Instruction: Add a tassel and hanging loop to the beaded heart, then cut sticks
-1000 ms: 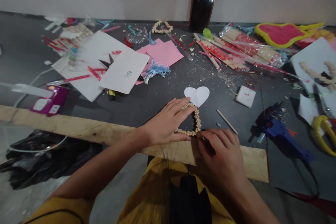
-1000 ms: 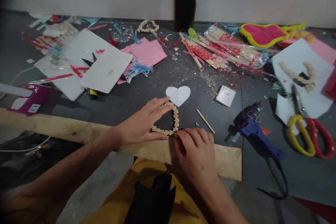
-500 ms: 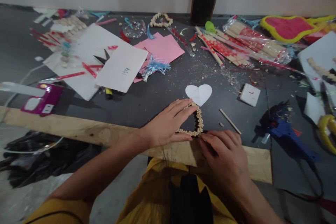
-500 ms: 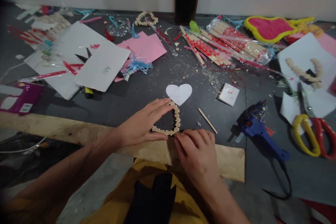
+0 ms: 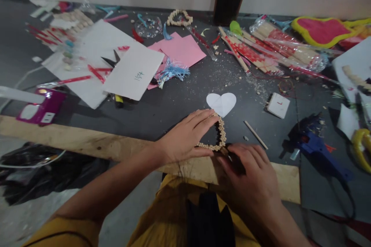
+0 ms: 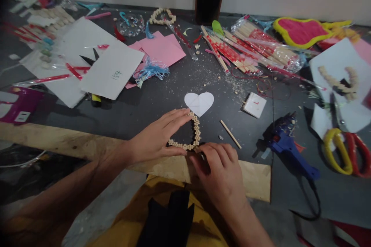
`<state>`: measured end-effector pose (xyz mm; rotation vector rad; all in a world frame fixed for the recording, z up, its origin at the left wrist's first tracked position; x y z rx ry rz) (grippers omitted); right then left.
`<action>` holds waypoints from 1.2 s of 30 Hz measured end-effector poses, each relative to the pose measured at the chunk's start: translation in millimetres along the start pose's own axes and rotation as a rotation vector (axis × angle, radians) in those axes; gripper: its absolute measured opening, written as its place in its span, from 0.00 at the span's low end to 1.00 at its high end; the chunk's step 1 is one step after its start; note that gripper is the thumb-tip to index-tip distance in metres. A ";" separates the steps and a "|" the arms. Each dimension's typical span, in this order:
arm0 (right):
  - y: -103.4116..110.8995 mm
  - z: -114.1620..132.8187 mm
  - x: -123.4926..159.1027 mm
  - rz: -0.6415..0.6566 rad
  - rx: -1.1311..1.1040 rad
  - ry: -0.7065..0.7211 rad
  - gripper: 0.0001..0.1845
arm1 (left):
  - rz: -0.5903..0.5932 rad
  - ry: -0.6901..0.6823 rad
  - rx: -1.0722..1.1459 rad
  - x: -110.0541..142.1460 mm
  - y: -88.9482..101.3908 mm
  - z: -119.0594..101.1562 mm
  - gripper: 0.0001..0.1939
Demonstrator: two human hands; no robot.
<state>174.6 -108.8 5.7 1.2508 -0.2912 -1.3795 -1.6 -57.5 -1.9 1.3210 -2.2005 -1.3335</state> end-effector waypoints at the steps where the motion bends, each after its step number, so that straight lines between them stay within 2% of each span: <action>1: 0.9 -0.3 0.8 -0.003 -0.007 0.005 0.10 | -0.001 0.001 0.005 0.0 0.1 0.0 0.38; 17: -0.9 -1.1 3.5 0.067 0.015 0.049 0.06 | -0.026 -0.016 0.001 0.1 0.3 -1.1 0.38; 27: 2.0 -1.7 4.1 0.015 0.016 0.037 0.10 | -0.023 0.001 0.030 -0.2 1.9 -1.4 0.39; 30: 3.4 -2.1 4.2 0.001 0.004 0.046 0.08 | -0.020 0.004 0.032 -0.3 1.9 -1.4 0.39; 36: -1.1 -2.3 7.1 0.038 -0.010 0.065 0.08 | -0.023 -0.008 0.019 -0.3 1.2 -2.2 0.38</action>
Point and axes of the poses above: each hand's wrist, its own x-axis away from the middle knuckle, its own y-axis out of the back of the hand, z = x × y, the point moved 3 cm from there along -x, towards the middle knuckle, and after that the axes turned 13 degrees about -z, right-handed, at the moved point
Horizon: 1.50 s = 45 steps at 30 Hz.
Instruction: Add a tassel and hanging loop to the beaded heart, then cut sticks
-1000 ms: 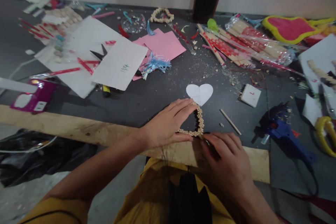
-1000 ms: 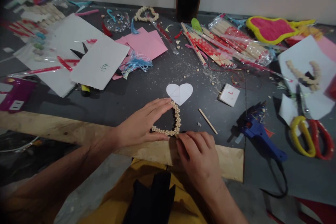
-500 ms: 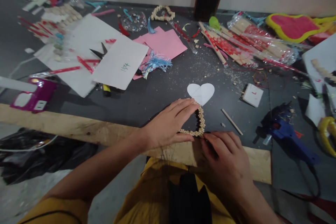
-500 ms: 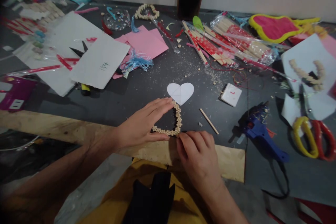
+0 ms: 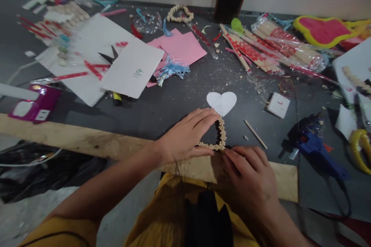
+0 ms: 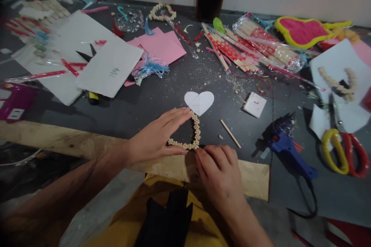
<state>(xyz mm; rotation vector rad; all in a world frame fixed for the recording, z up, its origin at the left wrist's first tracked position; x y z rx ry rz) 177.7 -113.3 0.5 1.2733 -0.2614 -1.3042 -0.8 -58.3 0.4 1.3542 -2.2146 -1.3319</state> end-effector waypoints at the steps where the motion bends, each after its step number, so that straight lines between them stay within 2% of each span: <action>1: -0.6 0.2 0.5 -0.010 0.005 0.006 0.08 | 0.003 0.002 0.001 0.1 -0.2 0.0 0.38; 5: 3.2 -0.1 -0.4 -0.005 -0.011 -0.015 0.09 | 0.013 0.012 0.002 0.3 0.4 0.1 0.39; 9: 23.0 -8.6 -2.6 -0.057 0.011 -0.082 0.13 | 0.046 0.005 0.006 0.2 3.2 0.4 0.42; 12: 34.8 -15.7 0.2 -0.062 0.071 -0.079 0.10 | 0.066 0.001 -0.010 0.3 6.0 1.3 0.44; 16: 34.4 -13.8 7.4 0.004 0.096 -0.049 0.08 | 0.051 0.013 -0.045 0.0 9.8 1.0 0.45; 20: 27.7 -5.4 10.4 0.054 0.117 -0.078 0.07 | 0.042 -0.002 -0.031 -1.9 12.4 -3.2 0.44; 24: 30.3 -2.8 9.3 0.066 0.043 -0.083 0.06 | 0.034 -0.019 -0.022 -4.6 14.3 -6.4 0.45; 28: 40.6 -10.8 12.2 0.077 -0.087 -0.075 0.07 | 0.032 -0.020 -0.010 -5.4 16.2 -7.7 0.45; 32: 49.7 -29.5 12.3 0.011 -0.165 -0.229 0.10 | 0.033 -0.021 0.011 -4.1 22.9 -10.9 0.45; 35: 47.8 -42.2 -0.7 0.062 -0.317 -0.423 0.15 | 0.051 -0.064 0.011 -6.6 32.4 -17.0 0.45; 37: 44.5 -45.3 -18.9 0.103 -0.487 -0.501 0.18 | 0.065 -0.127 -0.004 -11.9 40.1 -23.2 0.44; 41: 39.3 -38.5 -63.9 0.231 -0.860 -0.513 0.23 | 0.081 -0.304 -0.067 -29.2 56.9 -41.1 0.44; 45: 40.3 -32.8 -89.3 0.233 -1.007 -0.572 0.18 | 0.123 -0.446 -0.116 -46.3 73.5 -61.0 0.42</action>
Point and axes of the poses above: each hand's wrist, its own x-axis away from the middle knuckle, its own y-axis out of the back of the hand, z = x × y, the point moved 3 cm from there along -x, towards the middle knuckle, and after that the axes turned 13 degrees about -z, right-handed, at the moved point
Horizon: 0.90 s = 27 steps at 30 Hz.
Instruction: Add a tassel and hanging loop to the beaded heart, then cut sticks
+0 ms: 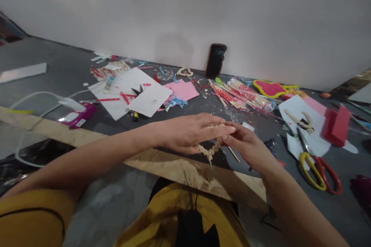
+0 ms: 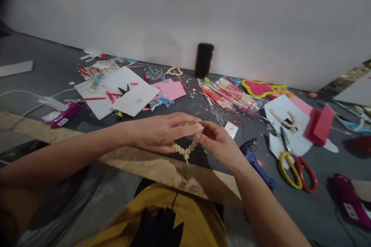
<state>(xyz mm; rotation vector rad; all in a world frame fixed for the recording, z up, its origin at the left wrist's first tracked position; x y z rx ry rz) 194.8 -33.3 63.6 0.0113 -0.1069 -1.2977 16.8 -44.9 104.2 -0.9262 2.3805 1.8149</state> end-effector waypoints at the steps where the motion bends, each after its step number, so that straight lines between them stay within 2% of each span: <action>1: -0.3 1.2 -1.3 -0.011 -0.018 -0.018 0.16 | 0.009 -0.019 -0.004 -4.0 4.9 -1.2 0.42; 4: 0.8 1.7 -0.8 -0.048 -0.108 -0.067 0.12 | -0.013 -0.035 -0.019 -11.0 18.1 -0.2 0.42; 6: 3.7 2.4 1.0 -0.108 -0.201 -0.093 0.12 | -0.080 -0.001 -0.009 -11.7 23.4 3.7 0.44; 9: 11.2 7.3 3.7 -0.250 -0.333 -0.103 0.13 | -0.333 0.191 0.112 -7.9 21.5 12.0 0.46; 11: 16.8 13.3 5.0 -0.342 -0.405 -0.060 0.13 | -0.580 0.414 0.316 -2.4 10.7 17.3 0.43; 12: 19.3 16.6 5.3 -0.377 -0.432 -0.030 0.13 | -0.649 0.528 0.475 -0.1 0.8 18.6 0.39; 15: 23.5 25.5 5.8 -0.438 -0.481 0.042 0.12 | -0.619 0.793 0.906 0.5 -35.3 13.5 0.25; 18: 23.9 30.6 6.3 -0.464 -0.494 0.064 0.12 | -0.659 0.869 1.135 -5.1 -54.7 2.7 0.20; 22: 22.7 33.5 8.4 -0.474 -0.480 0.083 0.13 | -0.794 0.904 1.231 -13.2 -59.0 -5.8 0.19; 27: 22.7 34.0 11.2 -0.475 -0.472 0.089 0.13 | -0.849 0.934 1.285 -16.4 -60.7 -11.0 0.19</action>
Point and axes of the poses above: each hand's wrist, its own x-axis away from the middle knuckle, its own y-axis out of the back of the hand, z = x × y, the point moved 3 cm from there along -x, towards the middle knuckle, and after that the axes turned 13 degrees about -z, right-handed, at the moved point
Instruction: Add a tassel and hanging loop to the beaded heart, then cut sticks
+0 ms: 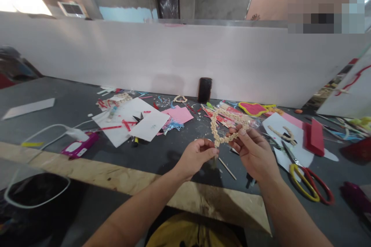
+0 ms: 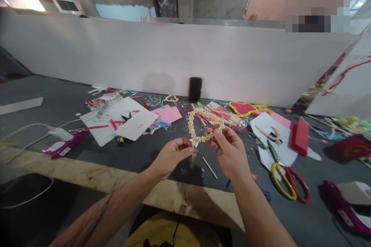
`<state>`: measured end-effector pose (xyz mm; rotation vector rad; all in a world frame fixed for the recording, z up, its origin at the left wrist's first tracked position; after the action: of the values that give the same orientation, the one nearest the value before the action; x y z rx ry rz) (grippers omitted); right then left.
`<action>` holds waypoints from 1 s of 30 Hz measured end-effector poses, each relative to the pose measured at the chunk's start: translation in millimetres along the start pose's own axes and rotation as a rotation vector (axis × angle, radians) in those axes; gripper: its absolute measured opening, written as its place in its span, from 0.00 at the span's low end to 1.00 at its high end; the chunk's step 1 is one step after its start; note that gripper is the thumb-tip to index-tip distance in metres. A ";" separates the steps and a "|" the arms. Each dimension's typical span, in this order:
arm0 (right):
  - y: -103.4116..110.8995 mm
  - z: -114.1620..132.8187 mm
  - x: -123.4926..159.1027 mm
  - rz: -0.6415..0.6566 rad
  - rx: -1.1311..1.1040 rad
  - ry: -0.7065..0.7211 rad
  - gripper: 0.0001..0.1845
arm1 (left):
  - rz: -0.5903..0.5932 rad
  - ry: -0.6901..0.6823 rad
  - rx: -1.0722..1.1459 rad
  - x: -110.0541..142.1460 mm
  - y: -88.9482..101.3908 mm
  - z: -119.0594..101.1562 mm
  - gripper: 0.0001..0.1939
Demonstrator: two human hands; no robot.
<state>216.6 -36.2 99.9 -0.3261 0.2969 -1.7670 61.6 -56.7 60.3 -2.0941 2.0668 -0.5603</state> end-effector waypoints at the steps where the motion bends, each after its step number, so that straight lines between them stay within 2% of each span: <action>1: 0.3 0.2 0.3 0.001 -0.001 -0.001 0.13 | -0.002 0.005 -0.006 0.8 -0.2 0.5 0.19; 10: 1.5 -2.9 4.2 0.014 -0.052 -0.023 0.12 | 0.016 0.005 -0.013 3.0 -2.2 1.9 0.18; 30: 4.2 -31.3 16.1 0.022 -0.080 -0.102 0.12 | -0.022 0.001 -0.185 5.1 18.5 16.1 0.15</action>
<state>205.3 -52.1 70.3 -0.4672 0.2977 -1.7140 50.2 -65.0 39.6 -2.2174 2.1749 -0.3858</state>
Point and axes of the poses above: each hand's wrist, its own x-axis away from the middle knuckle, its own y-axis out of the back of the hand, z = x × y, the point moved 3 cm from there along -x, towards the middle knuckle, and after that the axes turned 13 degrees about -z, right-handed, at the moved point
